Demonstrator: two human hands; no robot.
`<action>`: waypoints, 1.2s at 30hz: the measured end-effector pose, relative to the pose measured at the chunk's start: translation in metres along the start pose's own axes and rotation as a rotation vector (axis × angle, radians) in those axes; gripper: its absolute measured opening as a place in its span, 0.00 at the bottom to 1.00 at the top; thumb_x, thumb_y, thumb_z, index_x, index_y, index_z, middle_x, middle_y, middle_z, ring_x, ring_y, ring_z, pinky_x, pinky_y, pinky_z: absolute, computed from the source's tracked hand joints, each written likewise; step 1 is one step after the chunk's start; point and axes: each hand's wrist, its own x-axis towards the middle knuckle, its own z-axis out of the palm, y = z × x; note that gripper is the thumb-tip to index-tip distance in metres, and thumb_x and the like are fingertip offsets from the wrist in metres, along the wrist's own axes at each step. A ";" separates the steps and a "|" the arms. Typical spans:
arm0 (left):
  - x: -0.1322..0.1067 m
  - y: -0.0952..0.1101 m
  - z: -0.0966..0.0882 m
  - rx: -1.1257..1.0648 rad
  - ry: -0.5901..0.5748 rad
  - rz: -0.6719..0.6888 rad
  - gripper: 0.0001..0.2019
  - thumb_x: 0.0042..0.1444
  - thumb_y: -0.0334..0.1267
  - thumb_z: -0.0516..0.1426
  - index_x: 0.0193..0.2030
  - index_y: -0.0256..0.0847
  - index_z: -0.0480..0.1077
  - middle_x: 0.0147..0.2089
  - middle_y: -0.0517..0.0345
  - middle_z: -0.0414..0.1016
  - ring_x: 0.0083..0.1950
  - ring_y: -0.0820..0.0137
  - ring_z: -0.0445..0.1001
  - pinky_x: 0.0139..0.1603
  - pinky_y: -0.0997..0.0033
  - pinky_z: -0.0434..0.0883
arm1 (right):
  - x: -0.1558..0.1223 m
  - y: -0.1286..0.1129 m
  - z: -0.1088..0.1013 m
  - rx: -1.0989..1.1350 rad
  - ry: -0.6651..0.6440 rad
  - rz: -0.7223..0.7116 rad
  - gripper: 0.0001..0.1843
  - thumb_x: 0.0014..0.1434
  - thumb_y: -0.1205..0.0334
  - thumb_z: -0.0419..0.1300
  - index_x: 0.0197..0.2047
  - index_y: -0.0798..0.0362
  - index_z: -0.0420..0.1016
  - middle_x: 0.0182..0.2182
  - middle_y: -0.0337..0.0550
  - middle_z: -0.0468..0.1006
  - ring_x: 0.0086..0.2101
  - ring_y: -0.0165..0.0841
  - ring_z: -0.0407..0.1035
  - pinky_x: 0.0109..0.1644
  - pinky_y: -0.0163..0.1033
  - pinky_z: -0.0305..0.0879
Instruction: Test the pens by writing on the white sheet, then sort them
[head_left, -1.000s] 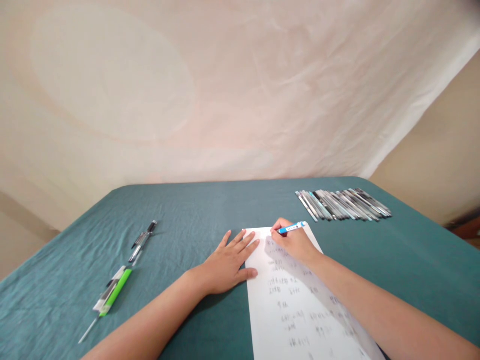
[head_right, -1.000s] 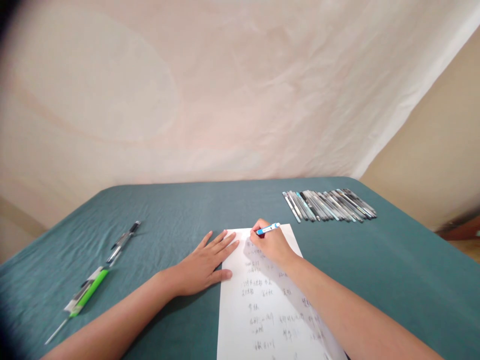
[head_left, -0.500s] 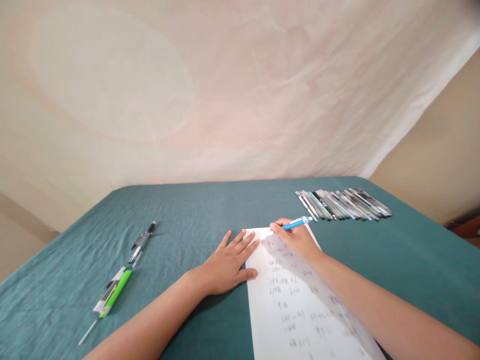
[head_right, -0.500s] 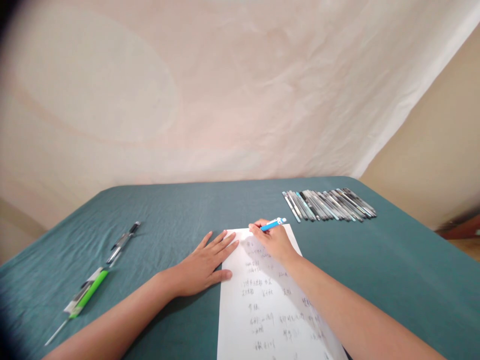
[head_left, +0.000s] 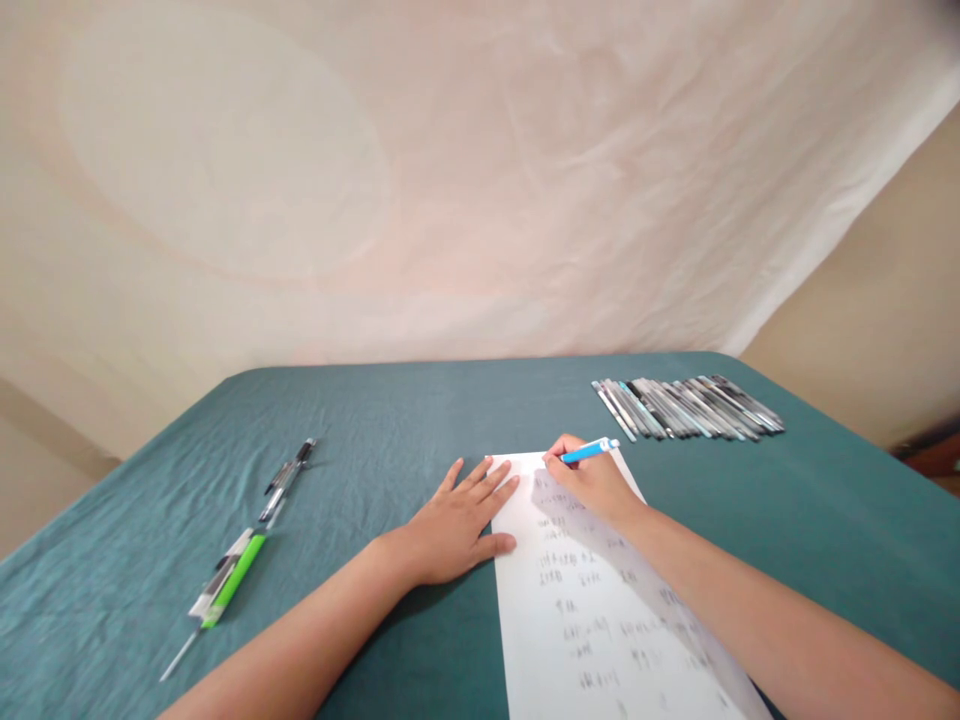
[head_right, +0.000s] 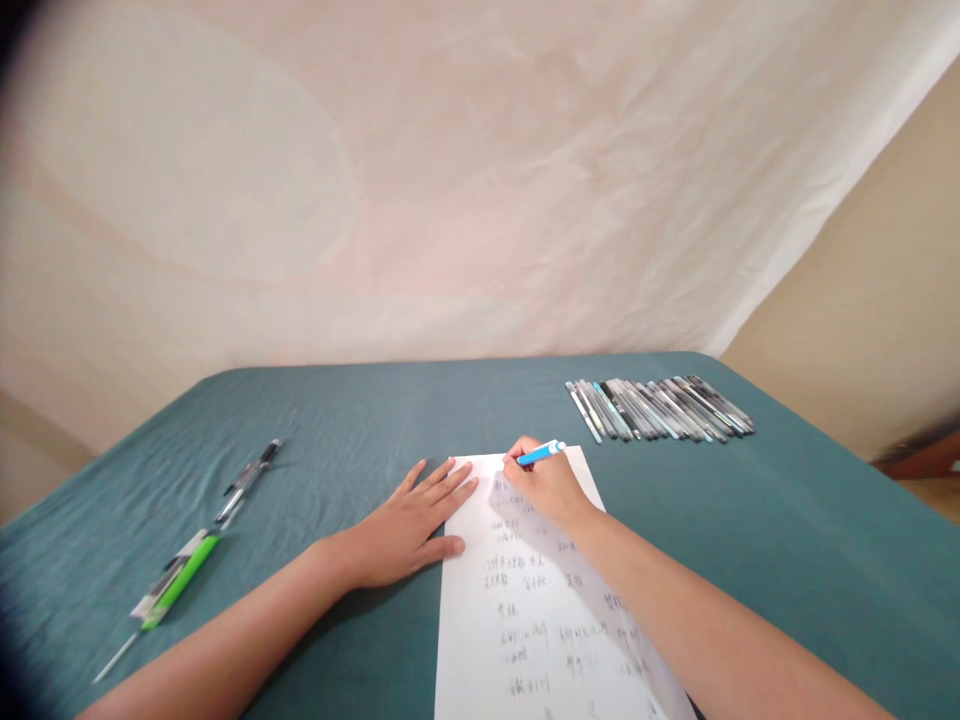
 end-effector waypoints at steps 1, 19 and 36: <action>0.000 0.000 0.000 0.000 0.002 -0.001 0.33 0.60 0.61 0.35 0.69 0.50 0.33 0.71 0.58 0.29 0.70 0.59 0.30 0.66 0.48 0.33 | 0.000 0.000 0.000 -0.007 0.000 0.006 0.07 0.54 0.61 0.53 0.27 0.53 0.69 0.19 0.34 0.66 0.21 0.27 0.59 0.25 0.32 0.53; 0.001 0.000 0.001 0.004 0.010 0.007 0.33 0.61 0.60 0.36 0.69 0.50 0.32 0.71 0.57 0.29 0.70 0.59 0.31 0.66 0.48 0.33 | -0.001 -0.002 0.001 -0.019 -0.002 0.019 0.07 0.52 0.62 0.54 0.26 0.53 0.68 0.18 0.33 0.64 0.21 0.26 0.58 0.24 0.31 0.51; 0.000 0.002 -0.002 0.000 0.000 -0.003 0.33 0.60 0.60 0.35 0.69 0.50 0.33 0.71 0.57 0.29 0.70 0.60 0.30 0.66 0.48 0.33 | -0.001 -0.001 0.000 -0.011 -0.014 0.018 0.07 0.53 0.61 0.54 0.26 0.54 0.68 0.18 0.34 0.65 0.21 0.26 0.58 0.24 0.31 0.52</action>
